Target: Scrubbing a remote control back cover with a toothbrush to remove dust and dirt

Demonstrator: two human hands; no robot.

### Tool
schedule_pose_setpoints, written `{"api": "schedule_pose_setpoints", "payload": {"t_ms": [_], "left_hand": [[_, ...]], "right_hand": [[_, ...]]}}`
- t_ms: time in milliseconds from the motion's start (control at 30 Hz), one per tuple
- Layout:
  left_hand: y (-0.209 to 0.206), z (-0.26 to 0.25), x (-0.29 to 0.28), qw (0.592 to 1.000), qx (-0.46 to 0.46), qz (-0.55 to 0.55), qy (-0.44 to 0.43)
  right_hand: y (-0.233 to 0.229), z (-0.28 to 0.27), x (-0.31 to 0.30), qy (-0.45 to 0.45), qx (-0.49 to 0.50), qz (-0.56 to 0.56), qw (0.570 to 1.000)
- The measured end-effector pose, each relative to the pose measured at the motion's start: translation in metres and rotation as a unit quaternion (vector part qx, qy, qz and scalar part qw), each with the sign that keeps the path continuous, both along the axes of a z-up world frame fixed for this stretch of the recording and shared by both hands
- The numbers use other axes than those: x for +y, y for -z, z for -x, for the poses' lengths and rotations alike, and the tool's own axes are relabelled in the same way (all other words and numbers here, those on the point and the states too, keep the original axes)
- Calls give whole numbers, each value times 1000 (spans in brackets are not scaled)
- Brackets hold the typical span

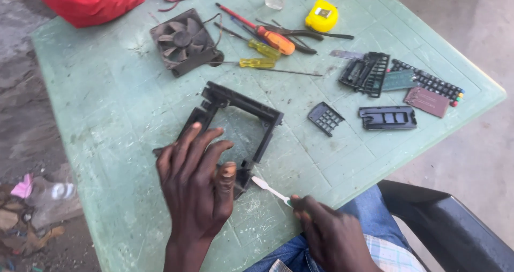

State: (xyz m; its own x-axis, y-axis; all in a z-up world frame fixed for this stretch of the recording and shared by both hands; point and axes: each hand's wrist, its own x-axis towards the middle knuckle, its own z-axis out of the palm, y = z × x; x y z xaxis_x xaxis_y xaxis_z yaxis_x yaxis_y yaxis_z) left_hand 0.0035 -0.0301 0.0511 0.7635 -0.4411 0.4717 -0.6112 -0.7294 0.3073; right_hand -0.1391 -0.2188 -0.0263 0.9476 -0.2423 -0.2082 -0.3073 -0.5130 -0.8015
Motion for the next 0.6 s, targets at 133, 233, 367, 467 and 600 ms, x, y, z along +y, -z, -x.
{"api": "schedule_pose_setpoints", "payload": {"t_ms": [133, 233, 367, 467, 600], "left_hand": [[6, 10, 10, 999, 21, -30, -27], [26, 17, 28, 999, 29, -4, -40], [43, 35, 39, 995, 58, 75, -29], [48, 42, 52, 986, 1, 163, -23], [29, 42, 71, 951, -78, 279, -107]], "right_hand": [[-38, 10, 1, 19, -21, 4, 1000], [-44, 8, -11, 50, -21, -31, 998], [-33, 6, -33, 38, -36, -9, 999], [-42, 3, -39, 28, -83, 0, 996], [-47, 1, -41, 35, -93, -19, 995]]}}
